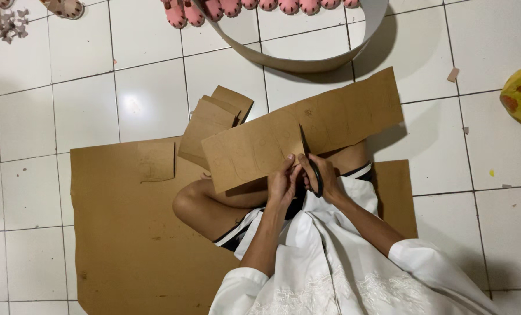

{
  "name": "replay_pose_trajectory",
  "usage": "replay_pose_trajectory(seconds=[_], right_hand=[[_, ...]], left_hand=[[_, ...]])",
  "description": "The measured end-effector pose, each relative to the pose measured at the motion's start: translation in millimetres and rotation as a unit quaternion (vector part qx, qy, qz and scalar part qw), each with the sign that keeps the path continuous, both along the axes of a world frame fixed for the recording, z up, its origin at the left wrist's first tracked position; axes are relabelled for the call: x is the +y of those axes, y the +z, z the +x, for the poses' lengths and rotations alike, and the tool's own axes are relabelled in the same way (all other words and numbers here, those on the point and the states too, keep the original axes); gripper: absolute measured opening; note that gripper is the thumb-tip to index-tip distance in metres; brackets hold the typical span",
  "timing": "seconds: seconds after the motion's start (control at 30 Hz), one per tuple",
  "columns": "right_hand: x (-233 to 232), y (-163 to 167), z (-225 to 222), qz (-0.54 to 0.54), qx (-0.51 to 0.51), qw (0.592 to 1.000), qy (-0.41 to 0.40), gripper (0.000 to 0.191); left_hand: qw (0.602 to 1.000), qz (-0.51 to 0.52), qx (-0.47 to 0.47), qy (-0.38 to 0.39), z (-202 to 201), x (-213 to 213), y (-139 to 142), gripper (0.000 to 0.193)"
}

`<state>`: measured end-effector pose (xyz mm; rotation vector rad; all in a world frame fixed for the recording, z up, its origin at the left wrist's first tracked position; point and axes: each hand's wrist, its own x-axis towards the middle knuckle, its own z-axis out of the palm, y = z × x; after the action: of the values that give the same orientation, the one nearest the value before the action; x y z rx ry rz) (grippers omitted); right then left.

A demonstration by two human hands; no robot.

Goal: The person sits on the workshop floor and cuts a long strip of pattern cardboard marked with shoe outlines into individual pieces using scissors, working along the drawn lines and setting cut pieces aside.

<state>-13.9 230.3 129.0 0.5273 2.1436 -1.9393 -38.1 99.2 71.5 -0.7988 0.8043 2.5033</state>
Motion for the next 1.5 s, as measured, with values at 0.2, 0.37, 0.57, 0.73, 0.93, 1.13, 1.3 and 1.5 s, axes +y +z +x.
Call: replay_pose_trajectory(seconds=[0.2,0.37,0.57,0.73,0.93,1.13,1.3,1.5], right_hand=[[-4.3,0.7,2.8,0.032,-0.001,0.999,-0.037,0.055],[2.5,3.9,-2.5,-0.011,-0.006,1.0,-0.018,0.057],[10.2,7.6,-14.4,-0.019,-0.009,1.0,-0.007,0.055],[8.1,3.6,-14.9,0.014,-0.012,1.0,-0.015,0.057],[17.1,1.1,-17.0,0.009,0.028,0.999,0.039,0.053],[30.5,10.0,-31.8,0.039,0.122,0.989,0.073,0.059],[21.7,23.6,-31.0,0.055,0.044,0.997,0.008,0.056],[16.7,32.8,-30.9,0.001,0.028,1.0,-0.002,0.057]], left_hand=[[1.0,-0.016,0.021,0.013,0.9,2.1,-6.2,0.009],[0.999,-0.017,0.029,-0.001,0.0,1.0,4.6,0.012],[0.999,-0.027,0.031,-0.019,6.9,-1.4,23.6,0.023],[0.999,-0.025,0.029,-0.023,7.0,-3.7,26.4,0.026],[0.999,-0.032,0.025,-0.029,8.4,-6.4,38.5,0.027],[0.996,-0.057,0.049,-0.045,18.5,-11.3,54.0,0.027],[0.997,-0.032,0.044,-0.05,14.6,-10.4,53.9,0.028],[0.997,-0.045,0.046,-0.051,14.6,-12.4,58.5,0.029]])
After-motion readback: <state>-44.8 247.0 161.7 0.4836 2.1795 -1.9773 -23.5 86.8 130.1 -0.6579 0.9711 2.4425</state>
